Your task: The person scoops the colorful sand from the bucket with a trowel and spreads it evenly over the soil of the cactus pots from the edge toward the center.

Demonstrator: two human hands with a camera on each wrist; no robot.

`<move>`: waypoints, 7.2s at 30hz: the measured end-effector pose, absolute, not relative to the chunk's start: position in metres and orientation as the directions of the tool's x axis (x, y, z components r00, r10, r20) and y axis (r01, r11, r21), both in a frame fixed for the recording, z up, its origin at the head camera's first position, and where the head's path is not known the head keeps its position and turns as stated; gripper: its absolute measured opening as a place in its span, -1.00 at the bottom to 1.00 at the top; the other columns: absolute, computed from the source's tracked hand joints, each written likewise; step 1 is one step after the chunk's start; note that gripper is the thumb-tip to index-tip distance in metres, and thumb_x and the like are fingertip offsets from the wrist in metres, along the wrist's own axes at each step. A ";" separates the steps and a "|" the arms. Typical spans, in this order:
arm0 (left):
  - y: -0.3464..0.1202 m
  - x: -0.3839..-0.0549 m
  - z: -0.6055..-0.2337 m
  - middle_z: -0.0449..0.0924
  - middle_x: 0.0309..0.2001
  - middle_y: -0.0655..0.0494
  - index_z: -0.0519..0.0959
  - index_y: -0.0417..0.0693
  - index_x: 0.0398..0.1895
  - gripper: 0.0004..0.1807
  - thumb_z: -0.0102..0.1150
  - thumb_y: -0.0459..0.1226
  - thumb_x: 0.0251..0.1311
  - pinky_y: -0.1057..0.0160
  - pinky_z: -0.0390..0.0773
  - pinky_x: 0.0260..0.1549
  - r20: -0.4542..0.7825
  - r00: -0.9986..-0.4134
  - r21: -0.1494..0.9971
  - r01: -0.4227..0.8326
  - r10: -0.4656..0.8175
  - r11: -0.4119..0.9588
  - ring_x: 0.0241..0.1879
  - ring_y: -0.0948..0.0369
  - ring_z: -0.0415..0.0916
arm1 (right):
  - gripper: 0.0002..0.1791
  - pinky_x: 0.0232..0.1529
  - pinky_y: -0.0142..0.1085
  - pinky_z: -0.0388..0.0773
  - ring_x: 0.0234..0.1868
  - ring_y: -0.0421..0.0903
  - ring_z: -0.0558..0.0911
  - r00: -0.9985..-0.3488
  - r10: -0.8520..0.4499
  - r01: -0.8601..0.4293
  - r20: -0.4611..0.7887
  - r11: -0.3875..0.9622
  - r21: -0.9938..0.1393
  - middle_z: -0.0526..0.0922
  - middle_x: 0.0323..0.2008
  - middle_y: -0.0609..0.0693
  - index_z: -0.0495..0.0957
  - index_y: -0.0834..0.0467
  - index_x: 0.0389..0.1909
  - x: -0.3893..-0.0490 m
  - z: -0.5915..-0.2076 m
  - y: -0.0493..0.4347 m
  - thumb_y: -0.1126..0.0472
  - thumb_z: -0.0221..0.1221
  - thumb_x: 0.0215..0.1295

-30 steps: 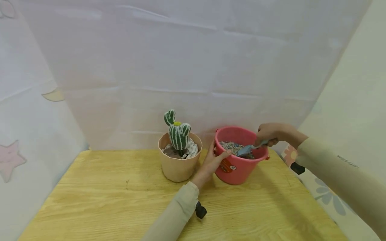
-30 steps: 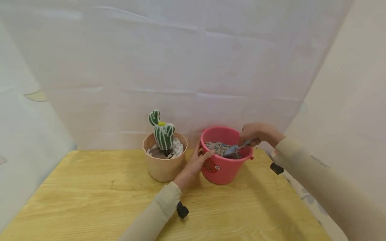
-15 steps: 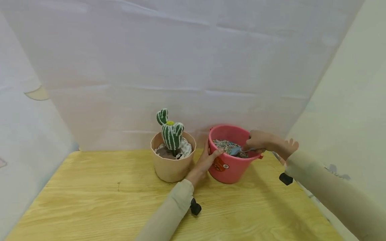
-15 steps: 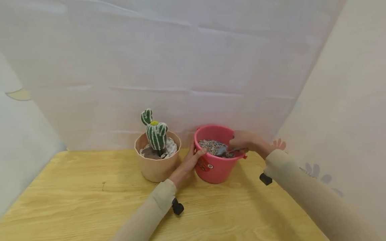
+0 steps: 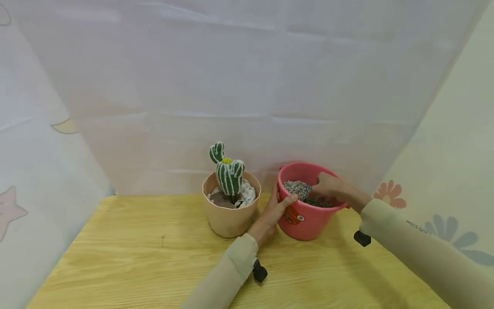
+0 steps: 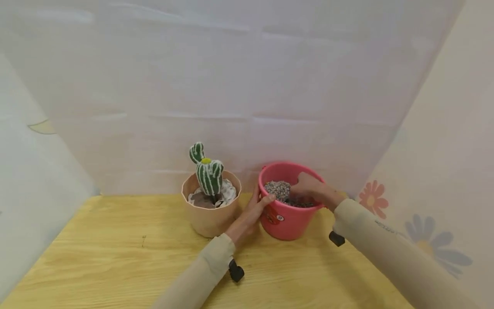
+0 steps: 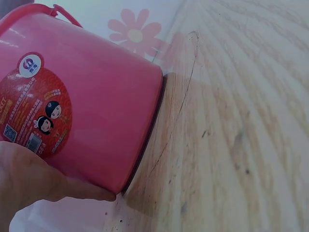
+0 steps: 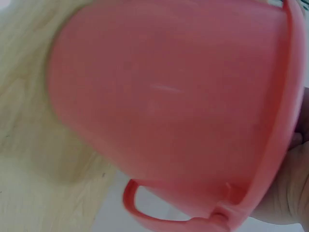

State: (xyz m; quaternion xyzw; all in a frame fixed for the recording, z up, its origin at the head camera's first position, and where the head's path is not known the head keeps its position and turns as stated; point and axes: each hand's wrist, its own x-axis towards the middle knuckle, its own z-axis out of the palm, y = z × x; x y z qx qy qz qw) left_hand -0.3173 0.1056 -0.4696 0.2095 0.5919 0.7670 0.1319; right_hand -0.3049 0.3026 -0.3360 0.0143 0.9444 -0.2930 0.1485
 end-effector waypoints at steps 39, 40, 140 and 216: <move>0.111 -0.307 -0.466 0.13 0.52 0.13 -0.13 0.52 0.64 0.07 0.33 0.14 0.18 -0.06 0.26 0.30 0.178 -0.878 0.958 0.051 0.445 -0.282 0.35 0.11 0.25 | -0.43 -0.72 -0.36 0.23 -0.82 -0.22 0.13 -0.897 -0.285 0.072 -0.338 0.661 -0.747 0.19 -0.79 -0.12 0.35 0.14 -0.75 -0.276 -0.333 0.329 0.13 0.11 0.57; 0.111 -0.306 -0.464 0.11 0.53 0.13 -0.13 0.52 0.64 0.07 0.33 0.14 0.18 -0.06 0.25 0.31 0.175 -0.877 0.958 0.047 0.448 -0.281 0.36 0.11 0.24 | -0.42 -0.74 -0.35 0.20 -0.82 -0.21 0.10 -0.897 -0.279 0.088 -0.344 0.650 -0.755 0.17 -0.79 -0.12 0.32 0.13 -0.75 -0.274 -0.331 0.331 0.12 0.10 0.58; -0.074 -0.269 -0.440 -0.02 0.58 -0.10 -0.07 0.04 0.67 -0.16 0.03 0.09 0.50 -0.16 0.02 0.41 0.462 -0.884 0.825 0.457 0.069 0.332 0.53 -0.03 -0.07 | -0.52 -0.68 -0.36 0.07 -0.72 -0.18 0.08 -0.877 -0.408 -0.017 -0.254 0.555 -0.832 0.24 -0.67 -0.04 0.50 0.36 -0.42 -0.231 -0.293 0.258 0.00 0.18 0.50; -0.037 -0.250 -0.455 -0.15 0.62 0.08 -0.22 0.43 0.65 -0.21 -0.03 -0.01 0.55 -0.18 0.02 0.40 0.451 -0.887 0.847 0.460 0.097 0.265 0.54 0.06 -0.13 | -0.69 -0.59 -0.33 0.26 -0.70 -0.22 0.26 -0.898 -0.423 -0.383 -0.120 0.887 -0.258 0.41 -0.74 -0.11 0.67 0.14 -0.60 -0.248 -0.246 0.228 0.15 0.34 0.35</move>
